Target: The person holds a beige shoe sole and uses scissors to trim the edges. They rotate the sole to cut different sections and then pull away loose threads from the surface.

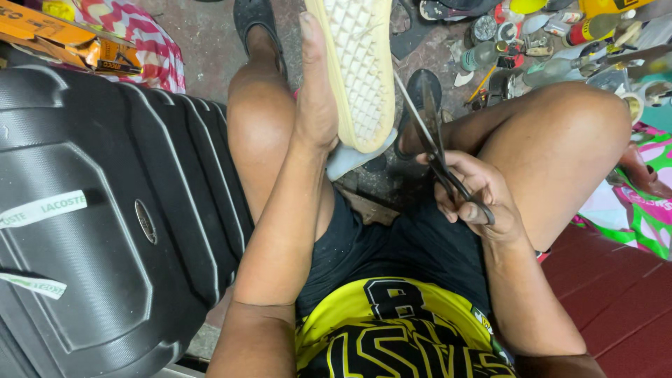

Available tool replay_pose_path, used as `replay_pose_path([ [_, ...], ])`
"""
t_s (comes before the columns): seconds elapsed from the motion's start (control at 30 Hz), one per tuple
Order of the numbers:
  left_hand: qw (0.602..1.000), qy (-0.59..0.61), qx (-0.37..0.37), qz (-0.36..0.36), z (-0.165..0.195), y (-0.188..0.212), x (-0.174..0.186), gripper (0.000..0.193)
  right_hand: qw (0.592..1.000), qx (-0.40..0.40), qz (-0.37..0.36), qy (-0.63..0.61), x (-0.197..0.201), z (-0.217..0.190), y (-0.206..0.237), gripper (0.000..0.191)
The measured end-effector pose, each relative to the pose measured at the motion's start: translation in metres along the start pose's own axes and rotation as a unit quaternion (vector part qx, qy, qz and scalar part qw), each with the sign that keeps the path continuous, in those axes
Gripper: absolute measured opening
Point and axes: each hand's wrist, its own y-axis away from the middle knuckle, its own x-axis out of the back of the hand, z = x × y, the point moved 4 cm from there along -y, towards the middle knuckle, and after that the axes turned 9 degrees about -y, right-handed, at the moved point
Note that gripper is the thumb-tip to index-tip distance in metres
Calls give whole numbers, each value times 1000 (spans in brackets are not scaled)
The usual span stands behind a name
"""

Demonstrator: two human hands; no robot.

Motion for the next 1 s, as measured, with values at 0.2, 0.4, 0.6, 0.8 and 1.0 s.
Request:
replay_pose_path([
  [0.2,1000,-2,-11,4,4,5,5,86,1000,-24,0,-1,-3,-1,1,99],
  [0.4,1000,-3,-19,9,7,6,7,86,1000,-24,-4,-2,-5,-1,0,99],
  [0.6,1000,0,-17,5,9,7,9,85,999,-29,-7,-16,-2,1,0,100],
  [0.8,1000,17,-1,-16,13,7,9,85,998,-29,-23,-55,1,0,0,98],
  [1.0,993,52,84,-63,-3,6,-16,84,997,15,-7,72,-6,0,-10,95],
])
